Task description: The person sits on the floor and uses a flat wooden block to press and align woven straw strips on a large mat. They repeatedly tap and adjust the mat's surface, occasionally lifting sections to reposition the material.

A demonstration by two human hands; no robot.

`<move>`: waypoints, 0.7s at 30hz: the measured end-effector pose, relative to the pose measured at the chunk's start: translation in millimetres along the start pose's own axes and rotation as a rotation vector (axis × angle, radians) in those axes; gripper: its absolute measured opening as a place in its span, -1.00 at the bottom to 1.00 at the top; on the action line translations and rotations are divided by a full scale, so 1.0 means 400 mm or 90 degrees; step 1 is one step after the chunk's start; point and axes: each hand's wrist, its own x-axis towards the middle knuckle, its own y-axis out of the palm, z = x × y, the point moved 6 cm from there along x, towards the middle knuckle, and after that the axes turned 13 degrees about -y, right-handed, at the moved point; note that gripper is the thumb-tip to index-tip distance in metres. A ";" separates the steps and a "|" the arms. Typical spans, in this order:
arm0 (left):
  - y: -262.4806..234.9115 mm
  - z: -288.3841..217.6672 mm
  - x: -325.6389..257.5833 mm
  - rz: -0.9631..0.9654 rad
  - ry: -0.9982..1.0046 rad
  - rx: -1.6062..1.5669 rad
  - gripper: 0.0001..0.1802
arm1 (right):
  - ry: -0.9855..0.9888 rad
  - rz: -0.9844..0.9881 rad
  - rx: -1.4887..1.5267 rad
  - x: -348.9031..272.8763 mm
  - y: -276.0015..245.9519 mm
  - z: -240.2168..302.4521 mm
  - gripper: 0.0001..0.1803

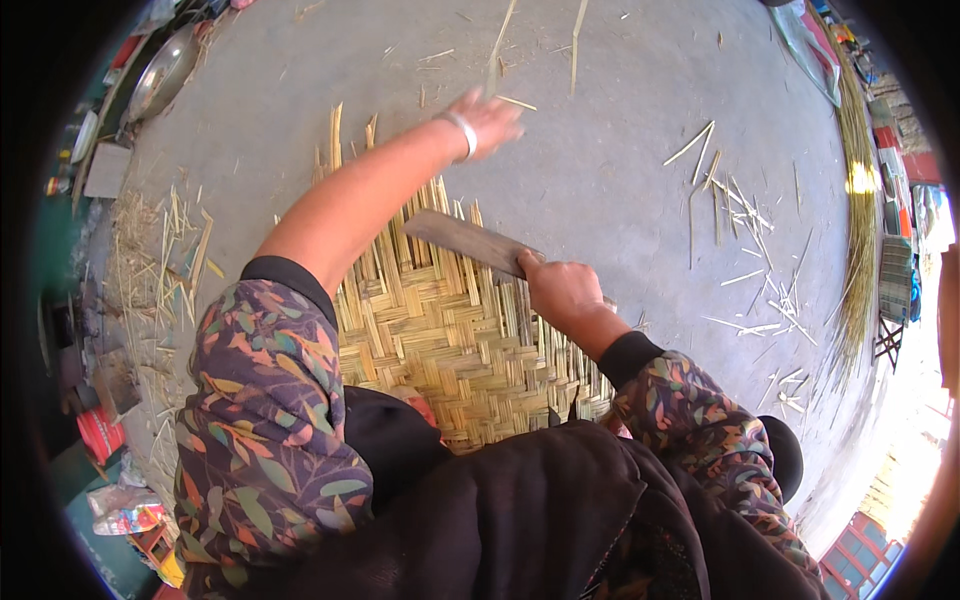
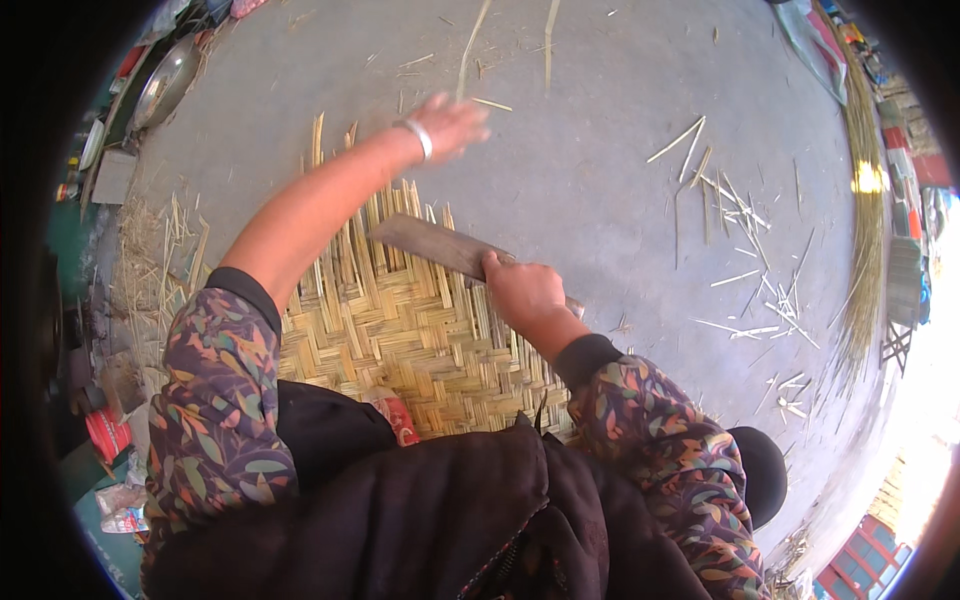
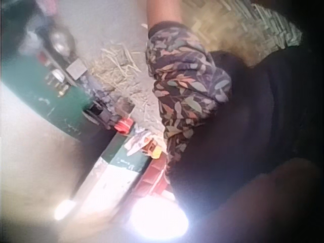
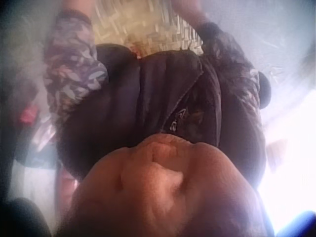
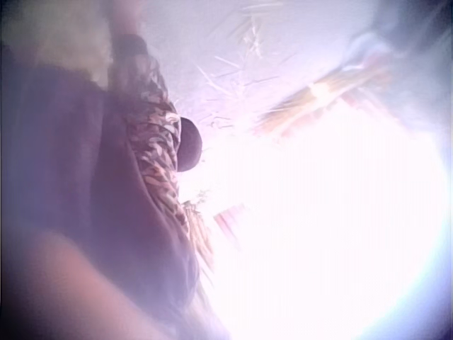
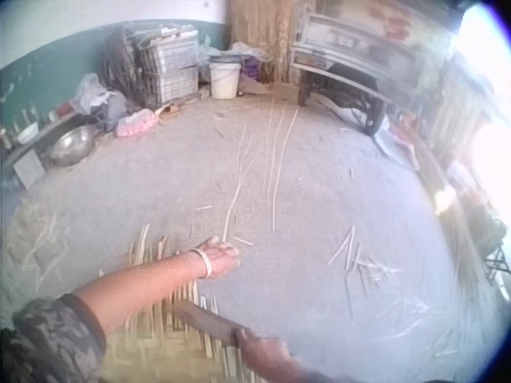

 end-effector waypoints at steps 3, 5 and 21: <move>0.157 0.014 -0.079 0.273 -0.045 -0.003 -0.63 | -0.055 -0.017 -0.037 -0.004 -0.021 0.036 -0.62; 0.175 0.029 -0.106 0.250 -0.052 0.005 -0.59 | -0.071 -0.003 -0.048 0.005 -0.024 0.053 -0.61; 0.226 0.074 -0.127 0.170 -0.046 -0.014 -0.79 | 0.022 -0.002 -0.072 0.119 0.025 0.029 -0.47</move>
